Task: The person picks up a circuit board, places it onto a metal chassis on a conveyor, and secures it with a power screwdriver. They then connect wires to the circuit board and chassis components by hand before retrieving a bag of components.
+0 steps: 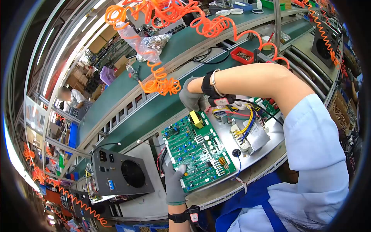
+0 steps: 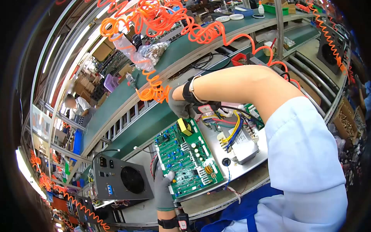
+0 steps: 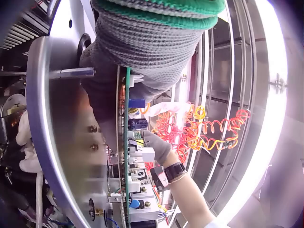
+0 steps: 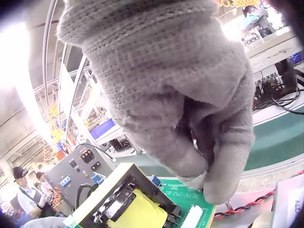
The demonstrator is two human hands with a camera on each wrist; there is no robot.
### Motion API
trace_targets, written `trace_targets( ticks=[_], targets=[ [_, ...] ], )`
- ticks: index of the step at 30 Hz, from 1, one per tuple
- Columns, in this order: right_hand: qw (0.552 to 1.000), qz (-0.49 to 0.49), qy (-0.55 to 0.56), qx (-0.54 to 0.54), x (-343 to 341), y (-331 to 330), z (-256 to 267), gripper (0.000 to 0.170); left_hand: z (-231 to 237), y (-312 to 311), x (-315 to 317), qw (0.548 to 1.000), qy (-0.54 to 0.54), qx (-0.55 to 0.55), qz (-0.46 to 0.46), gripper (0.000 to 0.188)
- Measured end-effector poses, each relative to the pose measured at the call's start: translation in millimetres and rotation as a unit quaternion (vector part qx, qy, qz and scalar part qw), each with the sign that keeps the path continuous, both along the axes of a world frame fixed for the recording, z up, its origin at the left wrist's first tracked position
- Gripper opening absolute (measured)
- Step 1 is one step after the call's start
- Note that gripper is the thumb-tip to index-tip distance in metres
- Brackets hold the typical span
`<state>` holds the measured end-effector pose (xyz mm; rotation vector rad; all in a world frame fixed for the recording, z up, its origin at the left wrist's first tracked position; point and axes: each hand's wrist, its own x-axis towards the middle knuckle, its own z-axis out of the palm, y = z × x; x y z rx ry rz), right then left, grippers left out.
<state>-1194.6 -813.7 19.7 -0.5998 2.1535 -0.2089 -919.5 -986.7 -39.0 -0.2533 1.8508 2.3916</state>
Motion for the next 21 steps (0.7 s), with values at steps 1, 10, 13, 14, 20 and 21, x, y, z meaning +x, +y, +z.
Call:
trace_targets(
  ticks=[1,10,13,14,20,21],
  targets=[
    [1.0,-0.001,0.0,-0.001,-3,0,-4,0.042,-1,0,-1,1.0,-0.008,-0.002,0.01,0.047],
    [0.992,0.085,0.063,0.067,-14,-7,-28,0.034,4,4,-4,0.998,-0.037,-0.049,0.015,0.045],
    [0.966,0.172,0.142,0.127,-8,-10,-23,0.039,1,0,-6,0.998,-0.036,-0.059,0.007,0.049],
    [0.951,0.201,0.182,0.147,-1,-9,-16,0.041,3,1,-6,0.998,-0.04,-0.051,0.004,0.049],
    [0.959,0.188,0.178,0.11,4,1,-16,0.034,-6,-6,-7,0.994,-0.041,-0.097,0.014,0.047],
    [0.956,0.197,0.191,0.104,6,2,-13,0.034,-6,-6,-6,0.993,-0.045,-0.104,0.02,0.047]
  ],
)
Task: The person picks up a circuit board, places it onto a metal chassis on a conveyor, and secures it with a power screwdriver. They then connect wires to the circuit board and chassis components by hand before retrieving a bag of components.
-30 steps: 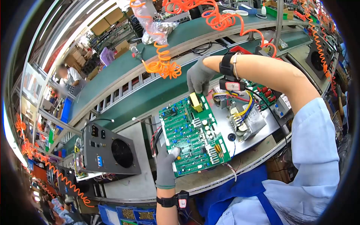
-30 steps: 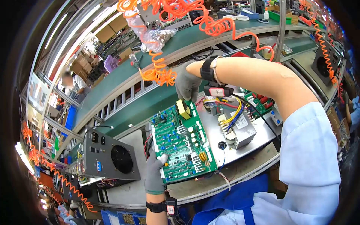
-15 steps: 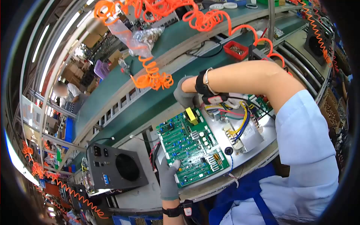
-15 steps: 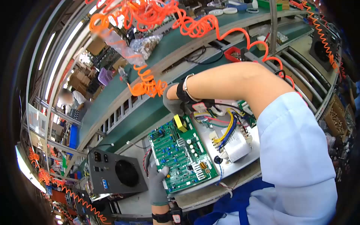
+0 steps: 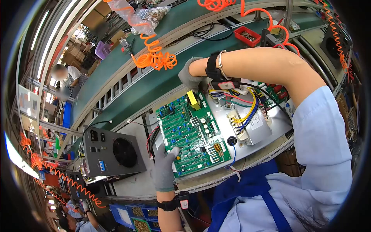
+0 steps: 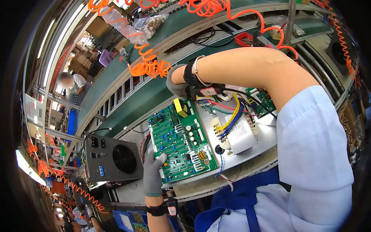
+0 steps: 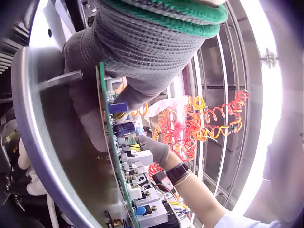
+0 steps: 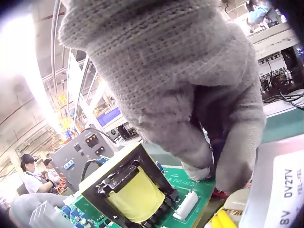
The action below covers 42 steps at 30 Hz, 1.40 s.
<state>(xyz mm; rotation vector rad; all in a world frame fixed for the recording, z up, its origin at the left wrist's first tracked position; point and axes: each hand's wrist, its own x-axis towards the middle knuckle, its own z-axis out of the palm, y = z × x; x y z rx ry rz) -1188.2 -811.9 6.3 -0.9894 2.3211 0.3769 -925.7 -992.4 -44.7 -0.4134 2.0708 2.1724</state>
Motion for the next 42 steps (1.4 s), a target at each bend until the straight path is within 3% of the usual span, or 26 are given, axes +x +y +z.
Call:
trace_targets(
  ticks=[4,6,8,10,11,12,15,16,17,18,19,20,22,28,35,37,40,41,42],
  targets=[
    [0.998,0.053,0.023,0.011,3,1,6,0.034,11,0,7,0.999,0.005,-0.047,0.021,0.051],
    [0.997,0.066,0.041,0.024,4,1,5,0.033,25,-5,17,0.981,-0.073,-0.159,0.08,0.05],
    [0.987,0.142,0.054,0.052,0,0,3,0.033,26,-13,29,0.99,-0.046,-0.086,0.101,0.049],
    [0.979,0.186,0.064,0.063,-13,-2,-9,0.031,30,-16,47,0.985,-0.038,-0.095,0.137,0.047],
    [0.959,0.26,0.068,0.091,-8,-3,-2,0.028,19,-18,59,0.977,0.038,-0.118,0.171,0.038],
    [0.934,0.329,0.073,0.12,-4,-2,4,0.026,15,-20,70,0.966,0.065,-0.183,0.173,0.033],
    [0.95,0.295,0.034,0.093,-41,4,-35,0.03,6,-13,103,0.947,0.011,-0.299,0.114,0.034],
    [0.963,0.265,-0.03,0.036,-47,10,-39,0.03,1,-6,107,0.935,0.015,-0.34,0.101,0.036],
    [0.942,0.331,-0.034,0.039,-59,15,-51,0.027,3,1,107,0.949,-0.004,-0.299,0.101,0.037],
    [0.916,0.397,-0.038,0.045,-67,12,-58,0.025,-7,1,108,0.937,0.03,-0.331,0.106,0.036],
    [0.989,0.127,-0.073,0.006,-35,8,-29,0.021,-8,4,106,0.94,0.035,-0.315,0.123,0.033],
    [0.983,-0.152,-0.097,-0.034,3,5,3,0.018,-7,6,103,0.943,0.04,-0.298,0.141,0.031],
    [0.944,-0.264,-0.167,-0.102,5,7,0,0.014,-15,-2,101,0.937,0.081,-0.316,0.122,0.028],
    [0.909,-0.34,-0.204,-0.131,14,10,7,0.021,-23,-9,100,0.91,0.154,-0.373,0.091,0.022],
    [0.932,-0.308,-0.16,-0.101,14,6,8,0.019,-22,-14,102,0.913,0.133,-0.381,0.063,0.025],
    [0.948,-0.277,-0.133,-0.085,14,7,14,0.022,-11,-18,97,0.95,0.081,-0.298,0.032,0.026],
    [0.965,-0.209,-0.134,-0.085,10,11,12,0.024,-11,-24,94,0.926,0.029,-0.375,-0.038,0.027],
    [0.965,-0.208,-0.136,-0.087,8,12,11,0.024,-6,-27,92,0.925,0.038,-0.375,-0.039,0.027],
    [0.965,-0.205,-0.139,-0.09,7,13,9,0.024,2,-30,90,0.946,-0.029,-0.313,-0.074,0.032]
  ],
)
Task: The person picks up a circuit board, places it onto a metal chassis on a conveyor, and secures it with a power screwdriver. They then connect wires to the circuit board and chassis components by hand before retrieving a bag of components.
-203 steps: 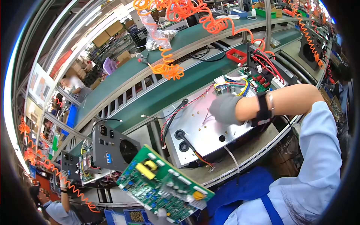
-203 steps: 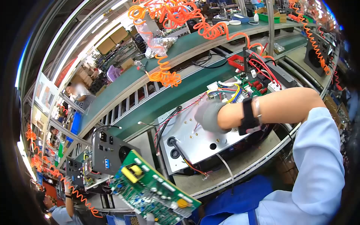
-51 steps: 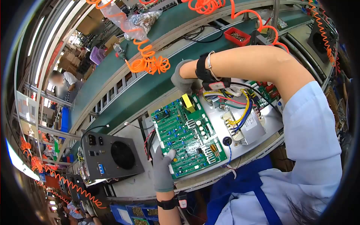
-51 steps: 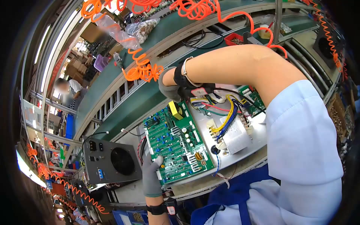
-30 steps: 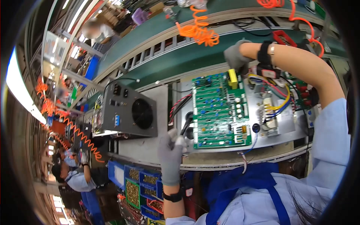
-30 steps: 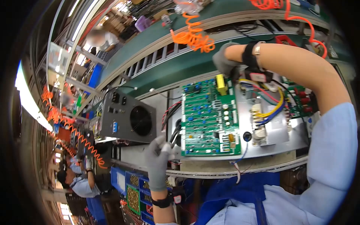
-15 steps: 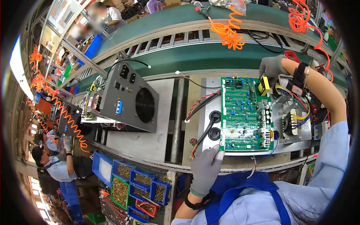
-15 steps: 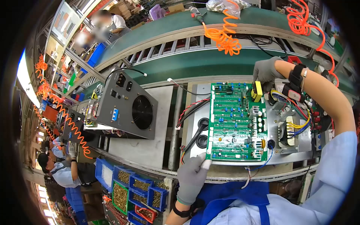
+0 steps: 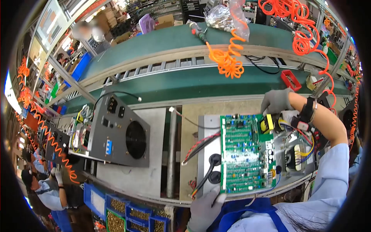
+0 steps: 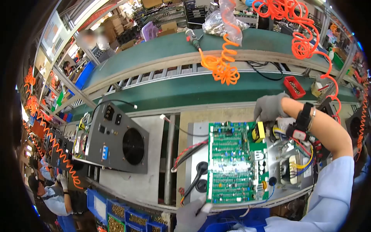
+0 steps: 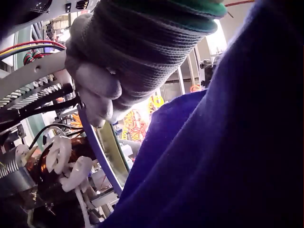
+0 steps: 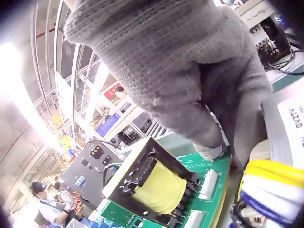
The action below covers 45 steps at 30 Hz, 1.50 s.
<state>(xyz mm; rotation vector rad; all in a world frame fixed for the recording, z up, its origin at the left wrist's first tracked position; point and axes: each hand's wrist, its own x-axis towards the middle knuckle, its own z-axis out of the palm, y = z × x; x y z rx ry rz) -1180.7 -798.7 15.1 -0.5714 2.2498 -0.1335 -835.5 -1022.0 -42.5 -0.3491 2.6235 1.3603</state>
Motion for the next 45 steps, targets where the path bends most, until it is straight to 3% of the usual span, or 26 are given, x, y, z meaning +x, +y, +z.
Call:
trace_targets(
  ticks=[1,5,10,16,20,23,27,29,30,31,32,33,34,35,36,37,38,40,42,43,45],
  targets=[
    [0.998,-0.055,-0.034,-0.008,5,-3,8,0.023,7,-1,-2,0.995,-0.081,0.06,-0.008,0.037],
    [0.988,-0.116,-0.092,-0.047,3,1,6,0.019,18,-2,-11,0.982,-0.077,0.165,0.047,0.028],
    [0.982,-0.13,-0.125,-0.06,0,4,3,0.02,23,-10,-21,0.989,-0.116,0.097,-0.001,0.028],
    [0.978,-0.133,-0.143,-0.067,-3,9,-3,0.021,31,-15,-28,0.97,-0.145,0.196,-0.015,0.029],
    [0.981,-0.123,-0.137,-0.059,-4,10,-4,0.022,16,-16,-21,0.985,-0.143,0.075,-0.063,0.026],
    [0.982,-0.108,-0.149,-0.048,-5,9,-2,0.025,12,-12,-19,0.993,-0.061,0.092,-0.035,0.026],
    [0.979,-0.121,-0.157,-0.053,-4,9,2,0.025,12,-10,-16,0.991,-0.087,0.104,-0.02,0.027],
    [0.986,-0.085,-0.126,-0.066,-7,10,-1,0.026,6,-7,-16,0.996,-0.005,0.088,-0.027,0.028],
    [0.992,0.06,-0.032,-0.106,-15,22,-17,0.03,3,-6,-12,0.997,0.033,0.074,-0.012,0.029],
    [0.996,0.036,-0.033,-0.074,-12,19,-8,0.033,-1,-7,-13,0.993,-0.033,0.113,-0.001,0.027],
    [0.999,0.019,-0.011,-0.045,-8,14,-1,0.033,-16,-10,-10,0.994,-0.012,0.105,-0.004,0.029],
    [0.998,0.053,0.036,-0.005,-10,12,-3,0.03,-11,-12,-11,0.988,-0.083,0.126,-0.01,0.029],
    [0.992,0.103,0.054,-0.043,-19,21,-18,0.022,-6,-15,-13,0.992,-0.069,0.105,-0.03,0.028],
    [0.988,0.102,0.088,-0.073,-21,28,-26,0.019,-22,-10,-6,0.996,0.058,0.062,-0.01,0.031],
    [0.97,0.168,0.104,-0.142,-44,44,-50,0.015,-36,-3,2,0.976,0.19,0.099,0.04,0.032],
    [0.961,0.207,0.098,-0.152,-60,53,-59,0.021,-24,-1,12,0.982,0.122,0.128,0.073,0.034],
    [0.976,0.114,0.042,-0.18,-45,49,-46,0.023,-30,2,26,0.976,0.116,0.143,0.117,0.038],
    [0.994,0.013,-0.039,-0.105,-15,10,6,0.028,-34,8,56,0.964,0.105,0.099,0.221,0.041],
    [0.989,-0.008,0.011,-0.149,-5,-2,31,0.026,-56,-1,94,0.95,0.067,0.007,0.305,0.043],
    [0.988,0.025,0.035,-0.149,-7,-5,43,0.026,-90,-12,118,0.93,0.073,-0.002,0.36,0.038],
    [0.977,0.065,0.045,-0.197,13,-9,73,0.029,-107,-52,159,0.911,0.027,-0.104,0.399,0.033]
  ],
)
